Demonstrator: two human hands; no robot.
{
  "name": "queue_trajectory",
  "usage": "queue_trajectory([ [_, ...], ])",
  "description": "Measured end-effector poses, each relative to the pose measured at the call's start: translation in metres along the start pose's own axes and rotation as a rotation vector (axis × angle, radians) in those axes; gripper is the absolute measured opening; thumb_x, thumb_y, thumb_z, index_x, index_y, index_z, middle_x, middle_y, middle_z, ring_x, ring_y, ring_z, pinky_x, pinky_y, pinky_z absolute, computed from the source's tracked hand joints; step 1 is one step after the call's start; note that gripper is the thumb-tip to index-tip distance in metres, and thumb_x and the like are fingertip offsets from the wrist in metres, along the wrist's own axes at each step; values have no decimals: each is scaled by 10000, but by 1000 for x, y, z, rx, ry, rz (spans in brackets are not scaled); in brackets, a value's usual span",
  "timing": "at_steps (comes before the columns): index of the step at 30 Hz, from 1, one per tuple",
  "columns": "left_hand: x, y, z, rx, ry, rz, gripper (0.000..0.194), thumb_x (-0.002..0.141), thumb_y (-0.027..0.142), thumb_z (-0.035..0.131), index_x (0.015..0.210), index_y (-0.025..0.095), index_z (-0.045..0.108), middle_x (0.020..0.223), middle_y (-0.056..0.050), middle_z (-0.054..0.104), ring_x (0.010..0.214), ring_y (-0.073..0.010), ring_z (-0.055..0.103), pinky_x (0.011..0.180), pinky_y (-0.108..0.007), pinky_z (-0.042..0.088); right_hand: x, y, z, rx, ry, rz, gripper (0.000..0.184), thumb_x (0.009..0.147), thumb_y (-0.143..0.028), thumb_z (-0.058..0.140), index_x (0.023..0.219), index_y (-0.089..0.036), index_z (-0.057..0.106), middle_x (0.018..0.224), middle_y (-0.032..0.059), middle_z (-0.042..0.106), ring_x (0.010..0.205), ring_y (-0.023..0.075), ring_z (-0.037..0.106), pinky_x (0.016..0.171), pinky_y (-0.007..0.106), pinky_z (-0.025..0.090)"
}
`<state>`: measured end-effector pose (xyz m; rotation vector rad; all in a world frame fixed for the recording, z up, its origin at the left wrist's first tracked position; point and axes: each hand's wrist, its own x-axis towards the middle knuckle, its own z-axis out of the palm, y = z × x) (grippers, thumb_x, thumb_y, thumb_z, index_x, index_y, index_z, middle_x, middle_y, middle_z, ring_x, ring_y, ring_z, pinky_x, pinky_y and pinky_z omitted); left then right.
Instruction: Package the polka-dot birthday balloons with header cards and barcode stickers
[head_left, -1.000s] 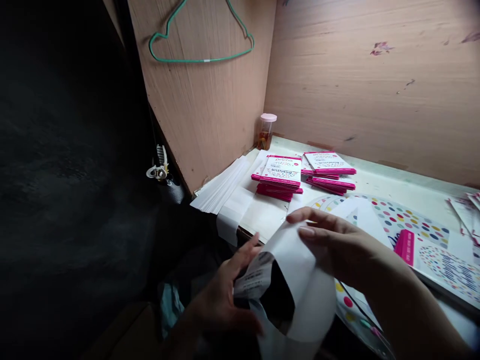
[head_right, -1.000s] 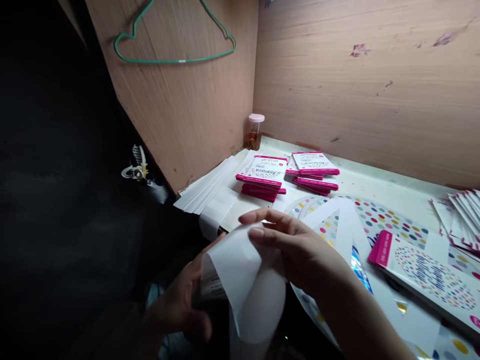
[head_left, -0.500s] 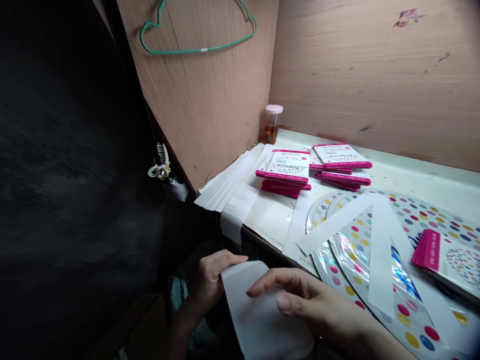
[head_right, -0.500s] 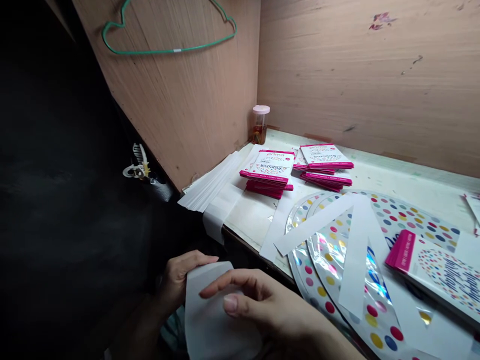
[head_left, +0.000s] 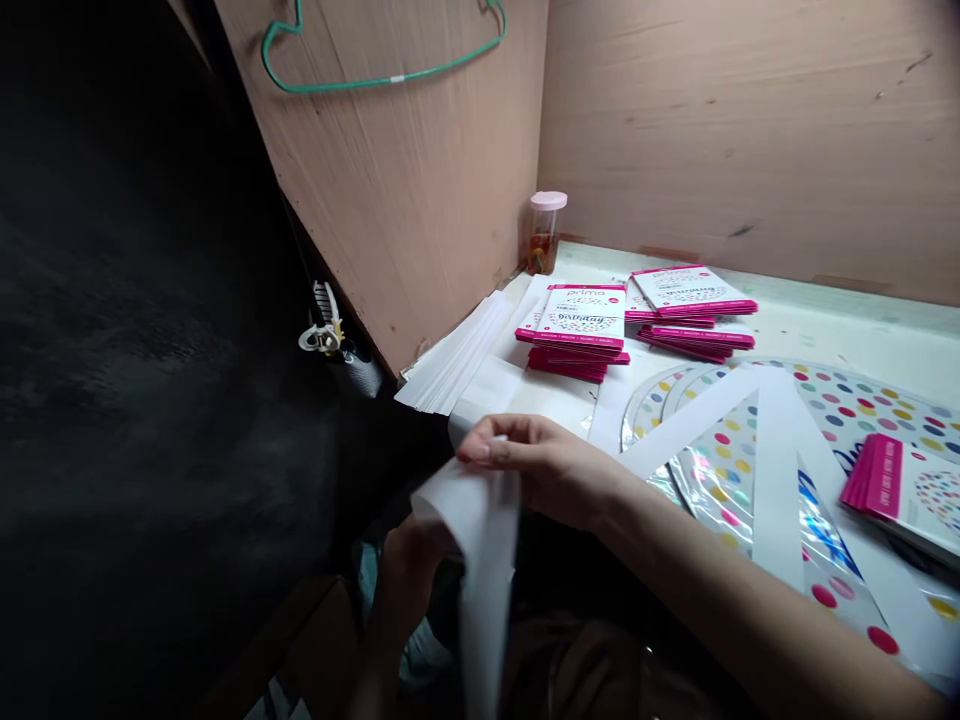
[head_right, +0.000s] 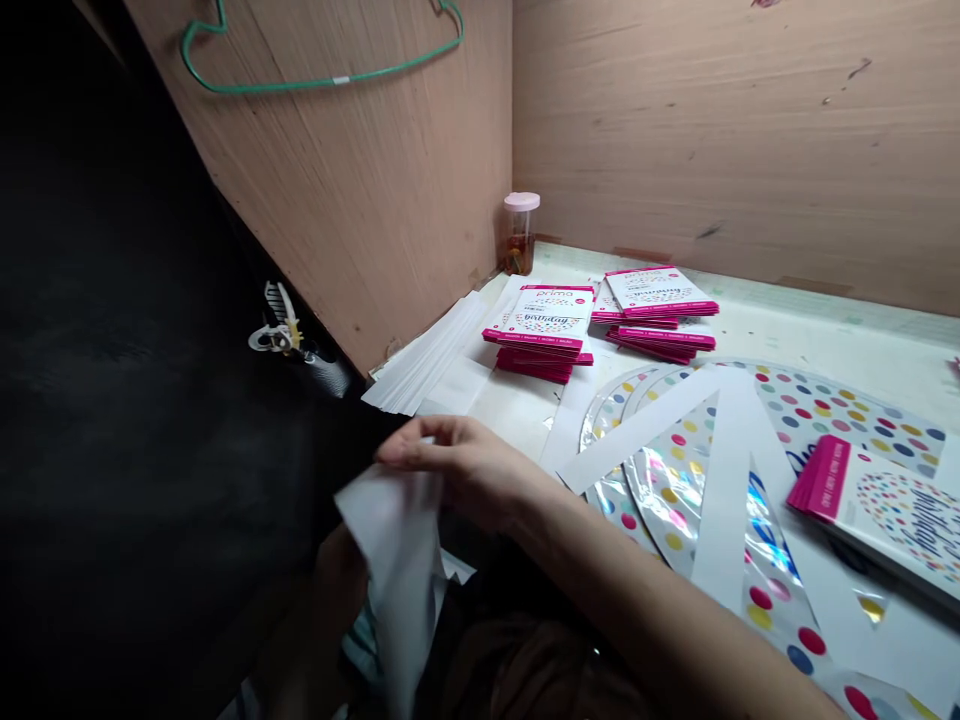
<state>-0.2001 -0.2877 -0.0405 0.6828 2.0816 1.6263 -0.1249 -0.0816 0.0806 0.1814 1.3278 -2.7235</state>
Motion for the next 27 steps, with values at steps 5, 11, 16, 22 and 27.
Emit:
queue_trajectory([
  [5,4,20,-1,165,-69,140,287,877,394,611,743,148,675,668,-11,609,627,-135,527,582,-213,406,-34,20,-29,-357,210,9,331,818,-495,658,969,-217,563,810,10,605,662,135,566,623,271,457],
  [11,2,56,14,231,-363,44,342,871,396,632,652,134,628,586,26,537,563,-89,450,527,-186,338,-53,44,-22,-1548,551,-461,574,827,-536,618,1283,-201,525,1298,171,504,1167,355,489,991,602,383],
  [16,3,61,12,29,-348,-133,307,876,427,627,750,148,608,656,11,583,610,-107,502,573,-197,386,-55,68,-31,-1699,394,-565,384,856,-201,623,1226,-176,525,1134,134,607,1014,280,557,887,506,504],
  [22,0,58,19,-401,-126,-299,267,856,397,650,782,172,525,677,26,553,617,-97,470,575,-186,406,-66,92,-32,-1366,693,-727,170,883,-171,596,1042,-213,553,950,78,579,849,197,566,721,337,525],
  [27,1,55,40,-606,-261,-448,305,774,366,725,971,153,632,764,-16,636,720,-141,576,668,-228,478,-67,97,-34,-982,513,-487,105,912,-213,563,1017,-216,568,835,17,588,711,130,602,639,238,522],
])
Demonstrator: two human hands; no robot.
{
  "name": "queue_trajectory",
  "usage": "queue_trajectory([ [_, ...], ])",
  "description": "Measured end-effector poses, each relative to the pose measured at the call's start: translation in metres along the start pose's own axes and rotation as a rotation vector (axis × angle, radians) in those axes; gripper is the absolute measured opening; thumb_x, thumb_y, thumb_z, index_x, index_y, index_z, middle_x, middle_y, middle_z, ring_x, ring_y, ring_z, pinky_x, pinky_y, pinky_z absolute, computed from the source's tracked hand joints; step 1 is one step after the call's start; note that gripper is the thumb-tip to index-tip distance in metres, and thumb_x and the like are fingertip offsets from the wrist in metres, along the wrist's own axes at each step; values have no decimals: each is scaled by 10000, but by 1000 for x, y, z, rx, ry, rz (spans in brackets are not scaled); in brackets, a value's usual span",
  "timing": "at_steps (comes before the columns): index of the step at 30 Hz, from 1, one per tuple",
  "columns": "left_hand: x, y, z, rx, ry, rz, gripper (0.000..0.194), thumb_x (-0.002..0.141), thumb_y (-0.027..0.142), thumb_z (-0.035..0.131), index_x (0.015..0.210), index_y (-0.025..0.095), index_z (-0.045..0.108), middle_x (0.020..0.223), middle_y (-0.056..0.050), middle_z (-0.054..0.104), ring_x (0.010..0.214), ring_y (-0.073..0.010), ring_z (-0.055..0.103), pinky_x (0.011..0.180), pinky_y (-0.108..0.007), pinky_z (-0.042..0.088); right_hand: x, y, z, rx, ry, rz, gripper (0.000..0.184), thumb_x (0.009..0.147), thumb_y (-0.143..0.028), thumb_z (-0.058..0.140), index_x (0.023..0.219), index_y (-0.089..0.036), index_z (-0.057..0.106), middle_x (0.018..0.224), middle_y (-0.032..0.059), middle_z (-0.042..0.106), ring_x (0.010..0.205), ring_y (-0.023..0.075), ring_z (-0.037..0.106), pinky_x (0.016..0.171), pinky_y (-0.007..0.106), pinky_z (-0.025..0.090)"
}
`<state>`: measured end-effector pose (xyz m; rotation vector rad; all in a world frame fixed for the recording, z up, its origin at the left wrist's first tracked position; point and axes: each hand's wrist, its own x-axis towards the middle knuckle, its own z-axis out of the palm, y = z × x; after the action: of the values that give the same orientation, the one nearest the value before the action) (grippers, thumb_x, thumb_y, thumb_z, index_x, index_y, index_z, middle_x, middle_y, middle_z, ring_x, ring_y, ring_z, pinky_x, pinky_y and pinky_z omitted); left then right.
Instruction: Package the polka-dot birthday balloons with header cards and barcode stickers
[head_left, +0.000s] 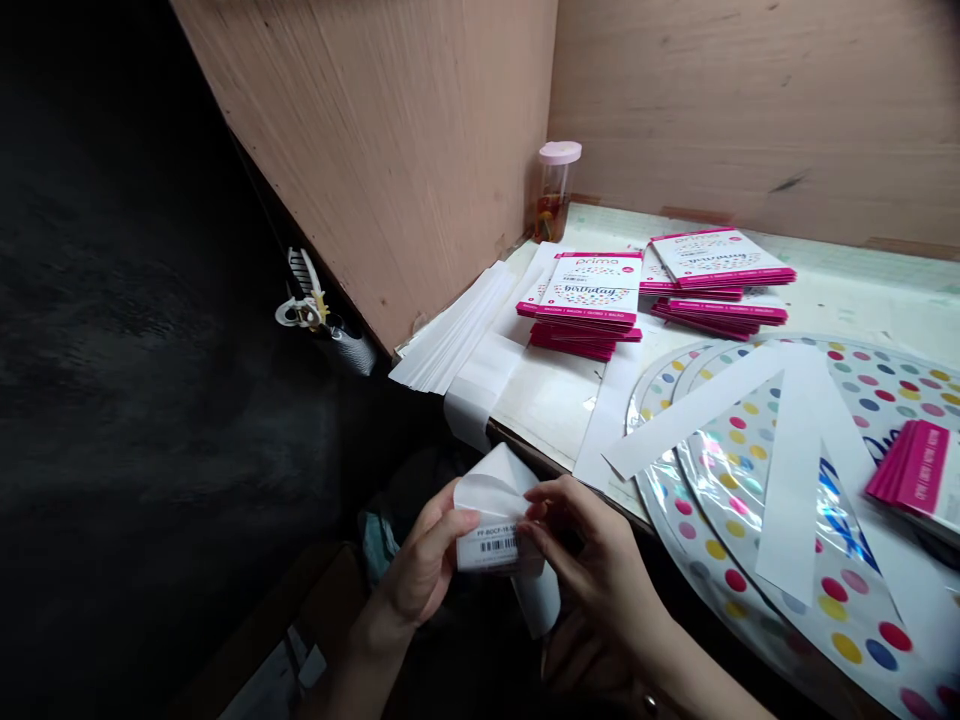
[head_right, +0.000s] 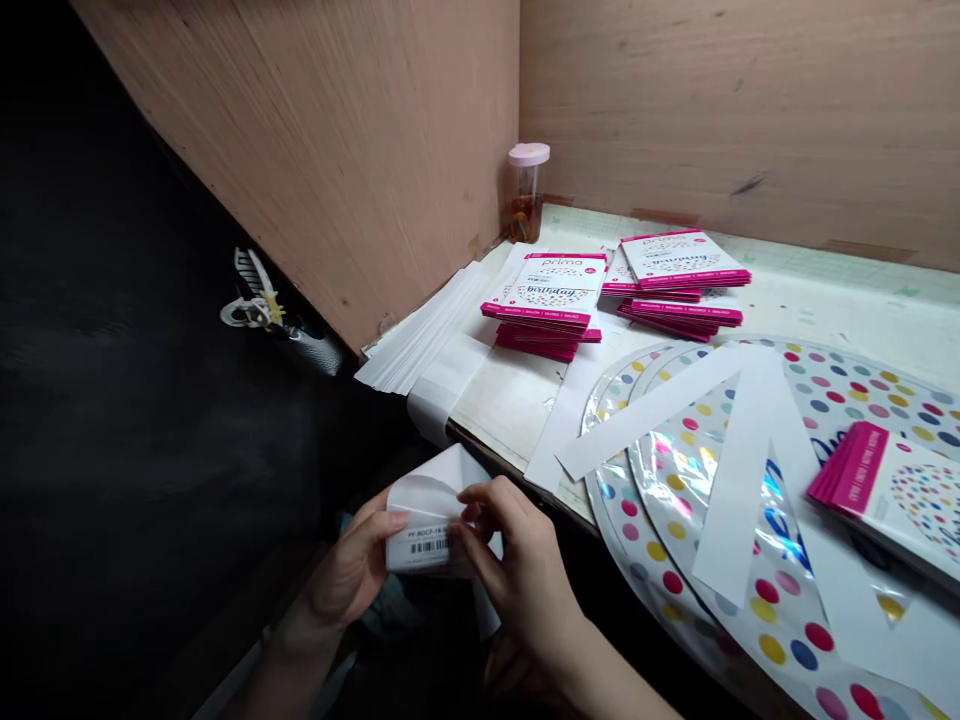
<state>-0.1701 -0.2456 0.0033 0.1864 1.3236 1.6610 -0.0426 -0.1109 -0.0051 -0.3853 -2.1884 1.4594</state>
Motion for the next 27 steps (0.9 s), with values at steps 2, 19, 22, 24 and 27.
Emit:
queue_trajectory([
  [2,7,-4,5,3,-20,-109,360,766,379,751,1001,124,655,794,-49,666,734,-161,611,688,-256,499,-1,3,-3,-31,-2,-44,88,911,-198,559,985,-211,606,855,23,573,711,124,591,631,234,512],
  [19,19,-13,16,86,-7,-62,318,780,300,746,1056,160,675,876,-33,680,771,-145,624,714,-234,485,-9,14,-8,-338,138,-199,118,906,-171,565,913,-210,676,841,50,575,731,157,577,623,288,518],
  [22,18,-13,18,67,19,-63,288,756,305,767,988,154,686,828,-15,673,730,-132,614,692,-230,482,-11,11,-6,-417,137,-237,175,924,-139,511,840,-199,653,790,49,572,718,164,543,619,299,485],
  [24,20,-10,18,44,47,-83,276,726,301,792,927,140,692,788,-12,672,692,-126,610,658,-221,475,-16,6,-6,-464,123,-299,221,922,-99,472,800,-191,632,759,54,572,687,168,512,599,310,456],
  [27,30,-6,13,-15,59,-211,294,670,252,825,896,106,708,798,-55,700,695,-150,638,655,-233,491,-25,-10,-11,-468,85,-380,204,888,-57,473,827,-182,622,737,68,589,662,179,494,581,324,431],
])
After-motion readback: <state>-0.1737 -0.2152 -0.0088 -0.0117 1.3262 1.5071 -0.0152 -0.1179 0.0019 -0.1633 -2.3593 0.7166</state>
